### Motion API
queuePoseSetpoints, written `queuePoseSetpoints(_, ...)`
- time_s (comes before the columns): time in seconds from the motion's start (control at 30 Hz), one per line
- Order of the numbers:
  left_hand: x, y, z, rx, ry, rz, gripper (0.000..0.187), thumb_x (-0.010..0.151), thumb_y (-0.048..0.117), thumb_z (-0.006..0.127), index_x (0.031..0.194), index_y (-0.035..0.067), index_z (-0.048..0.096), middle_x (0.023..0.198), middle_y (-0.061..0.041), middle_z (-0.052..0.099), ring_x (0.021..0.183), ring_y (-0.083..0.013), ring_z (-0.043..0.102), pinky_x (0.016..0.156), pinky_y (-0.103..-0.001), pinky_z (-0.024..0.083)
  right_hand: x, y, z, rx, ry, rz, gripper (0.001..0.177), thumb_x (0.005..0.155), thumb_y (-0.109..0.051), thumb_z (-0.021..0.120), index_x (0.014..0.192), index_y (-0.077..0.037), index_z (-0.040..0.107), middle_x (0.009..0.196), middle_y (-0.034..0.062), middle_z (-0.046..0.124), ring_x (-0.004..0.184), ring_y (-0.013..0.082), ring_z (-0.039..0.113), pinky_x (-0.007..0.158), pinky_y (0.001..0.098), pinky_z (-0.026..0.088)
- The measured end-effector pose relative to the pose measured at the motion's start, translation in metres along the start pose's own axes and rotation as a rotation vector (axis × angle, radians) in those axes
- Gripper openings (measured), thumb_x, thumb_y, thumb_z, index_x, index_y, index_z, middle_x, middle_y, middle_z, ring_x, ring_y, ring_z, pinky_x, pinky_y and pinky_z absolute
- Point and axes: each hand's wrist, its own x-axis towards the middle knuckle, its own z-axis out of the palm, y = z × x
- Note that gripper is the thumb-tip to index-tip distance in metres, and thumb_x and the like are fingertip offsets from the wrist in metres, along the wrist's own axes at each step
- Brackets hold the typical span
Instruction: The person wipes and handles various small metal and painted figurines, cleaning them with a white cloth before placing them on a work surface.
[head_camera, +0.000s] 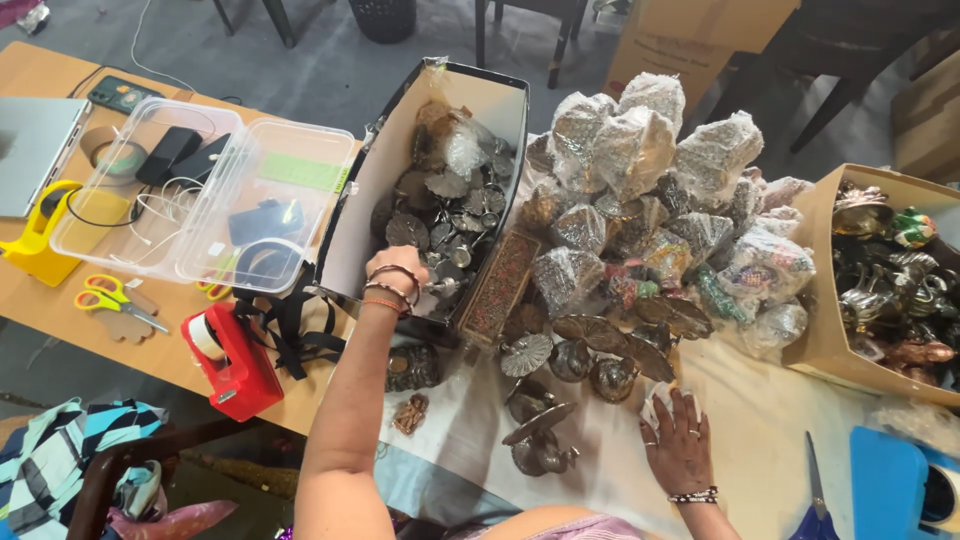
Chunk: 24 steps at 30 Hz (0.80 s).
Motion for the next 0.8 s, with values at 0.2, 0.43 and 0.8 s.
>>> queuePoseSetpoints(0.2, -0.017, -0.017, -0.027, -0.112, 0.104, 0.058, 0.026, 0.089, 0.036, 0.071, 0.113, 0.028, 0.078, 0.114, -0.011, 0.074, 0.107, -0.0355, 0.07, 0.092, -0.047, 0.056, 0.003, -0.001, -0.001, 0.012, 0.037, -0.01, 0.059, 0.09, -0.045, 0.054, 0.142, -0.017, 0.05, 0.159, 0.0118, 0.037, 0.149, 0.0334, 0.034, 0.12, 0.0564, 0.029)
queuePoseSetpoints(0.43, -0.074, -0.043, -0.085, -0.944, 0.24, 0.348, 0.023, 0.099, 0.016, 0.068, 0.12, 0.01, 0.074, 0.097, -0.003, 0.076, 0.084, -0.0087, 0.065, 0.071, -0.025, 0.052, 0.001, -0.002, -0.001, 0.026, 0.085, -0.029, 0.057, 0.091, -0.044, 0.056, 0.14, -0.016, 0.053, 0.158, 0.0128, 0.041, 0.148, 0.0337, 0.037, 0.12, 0.0571, 0.03)
queuePoseSetpoints(0.8, -0.222, 0.131, -0.059, -0.809, -0.105, 0.788, 0.024, 0.097, 0.019, 0.069, 0.119, 0.012, 0.074, 0.087, 0.0, 0.07, 0.076, -0.007, 0.063, 0.067, -0.025, 0.052, 0.005, 0.008, -0.008, 0.07, -0.06, -0.01, 0.058, 0.092, -0.045, 0.058, 0.143, -0.018, 0.052, 0.159, 0.0128, 0.039, 0.148, 0.033, 0.034, 0.121, 0.0533, 0.025)
